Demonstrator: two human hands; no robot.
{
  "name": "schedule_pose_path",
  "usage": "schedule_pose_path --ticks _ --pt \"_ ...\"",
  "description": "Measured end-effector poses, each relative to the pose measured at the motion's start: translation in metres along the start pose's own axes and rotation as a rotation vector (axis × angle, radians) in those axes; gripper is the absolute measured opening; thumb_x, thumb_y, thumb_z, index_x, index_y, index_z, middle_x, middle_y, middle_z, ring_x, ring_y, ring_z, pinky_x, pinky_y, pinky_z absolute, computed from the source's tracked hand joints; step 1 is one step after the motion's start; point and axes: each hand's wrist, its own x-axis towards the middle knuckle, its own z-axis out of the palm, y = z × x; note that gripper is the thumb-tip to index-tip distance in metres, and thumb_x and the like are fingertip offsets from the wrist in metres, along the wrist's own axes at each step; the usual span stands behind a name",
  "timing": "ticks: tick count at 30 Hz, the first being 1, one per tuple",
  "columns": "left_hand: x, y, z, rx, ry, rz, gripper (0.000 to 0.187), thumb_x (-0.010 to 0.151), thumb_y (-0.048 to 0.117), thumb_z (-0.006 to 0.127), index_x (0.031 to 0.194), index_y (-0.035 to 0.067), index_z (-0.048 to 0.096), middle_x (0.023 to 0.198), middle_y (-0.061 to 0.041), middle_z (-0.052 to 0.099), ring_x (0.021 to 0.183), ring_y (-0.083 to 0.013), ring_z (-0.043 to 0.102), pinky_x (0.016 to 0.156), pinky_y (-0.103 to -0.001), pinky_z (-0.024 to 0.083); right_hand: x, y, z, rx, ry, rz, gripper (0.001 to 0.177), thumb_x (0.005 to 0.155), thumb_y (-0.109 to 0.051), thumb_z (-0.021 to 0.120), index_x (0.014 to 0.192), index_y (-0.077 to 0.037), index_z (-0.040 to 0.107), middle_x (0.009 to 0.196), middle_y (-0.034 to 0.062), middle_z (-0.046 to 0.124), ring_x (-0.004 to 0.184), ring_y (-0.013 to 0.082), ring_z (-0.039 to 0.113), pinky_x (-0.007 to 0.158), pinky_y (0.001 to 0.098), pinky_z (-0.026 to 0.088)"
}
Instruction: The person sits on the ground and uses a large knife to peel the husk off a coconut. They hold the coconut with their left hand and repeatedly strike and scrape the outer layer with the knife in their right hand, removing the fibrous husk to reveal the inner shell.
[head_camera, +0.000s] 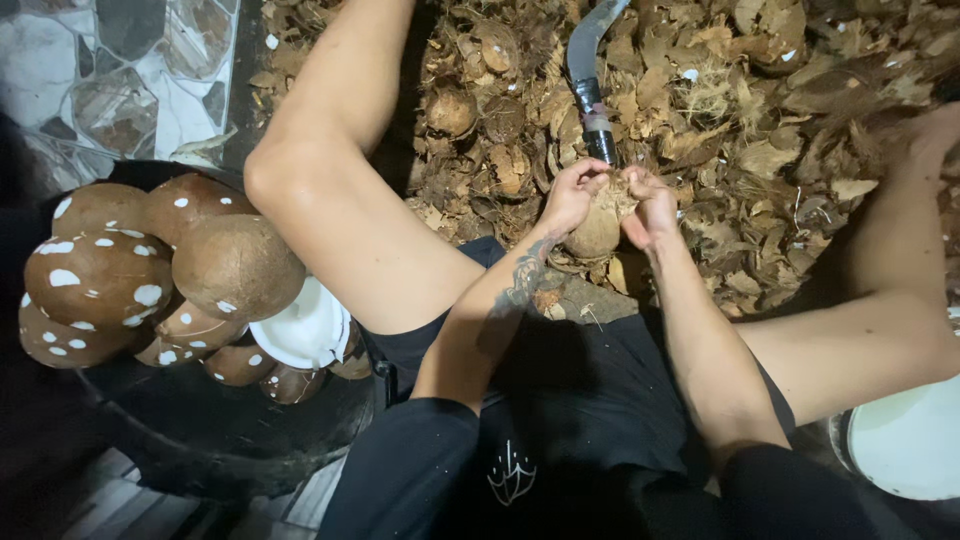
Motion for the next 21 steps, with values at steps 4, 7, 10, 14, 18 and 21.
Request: schedule_pose_path --ticks 4,7,10,14,18,21 --pt "-0.002 0.006 -0.005 -0.056 -0.002 -0.004 0.021 0.098 0.007 0.075 0.119 0.011 0.078 0.109 -0.007 0.073 0.088 -0.0119 0.066 0.083 -0.028 0.063 -0.006 0.008 0.009 -0.278 0.071 -0.195 0.014 0.111 -0.023 0.058 0.102 -0.013 0.062 0.097 0.0012 0.062 0.095 0.0159 0.065 0.095 0.0274 0.052" --pt "0.000 0.010 -0.007 -0.043 -0.016 0.009 0.021 0.099 0.006 0.074 0.119 0.011 0.078 0.108 -0.006 0.073 0.089 -0.0120 0.067 0.084 -0.029 0.063 0.001 0.013 0.014 -0.202 0.154 -0.249 0.015 0.109 -0.018 0.060 0.098 -0.008 0.063 0.084 0.0018 0.061 0.082 0.0155 0.065 0.087 0.0274 0.055" --pt "-0.001 0.010 -0.001 0.052 -0.055 0.009 0.020 0.098 0.012 0.078 0.117 0.015 0.081 0.118 -0.010 0.075 0.101 -0.0179 0.071 0.094 -0.036 0.061 0.009 0.014 0.004 -0.256 0.258 -0.297 0.018 0.109 -0.015 0.059 0.095 -0.007 0.065 0.078 0.0023 0.059 0.074 0.0166 0.064 0.079 0.0266 0.056" --pt "-0.005 0.010 0.004 0.009 -0.102 0.039 0.020 0.097 0.009 0.078 0.117 0.010 0.079 0.115 -0.014 0.073 0.103 -0.0221 0.070 0.095 -0.039 0.061 0.009 0.013 0.001 -0.234 0.327 -0.304 0.023 0.109 -0.013 0.058 0.089 -0.005 0.065 0.074 0.0059 0.058 0.071 0.0204 0.064 0.073 0.0304 0.056" --pt "-0.005 0.011 0.006 0.055 -0.153 0.094 0.018 0.095 0.011 0.081 0.113 0.011 0.080 0.109 -0.012 0.074 0.102 -0.0238 0.073 0.093 -0.037 0.062 0.008 0.009 -0.010 -0.210 0.388 -0.270 0.021 0.109 -0.016 0.056 0.091 -0.007 0.063 0.074 0.0085 0.060 0.068 0.0238 0.067 0.069 0.0335 0.059" --pt "-0.007 0.018 0.008 0.061 -0.191 0.108 0.015 0.093 0.011 0.081 0.109 0.012 0.080 0.103 -0.010 0.073 0.101 -0.0214 0.071 0.092 -0.039 0.061 0.014 0.005 -0.021 -0.125 0.349 -0.233 0.029 0.107 -0.018 0.055 0.080 -0.009 0.056 0.067 0.0073 0.057 0.060 0.0228 0.066 0.058 0.0306 0.055"
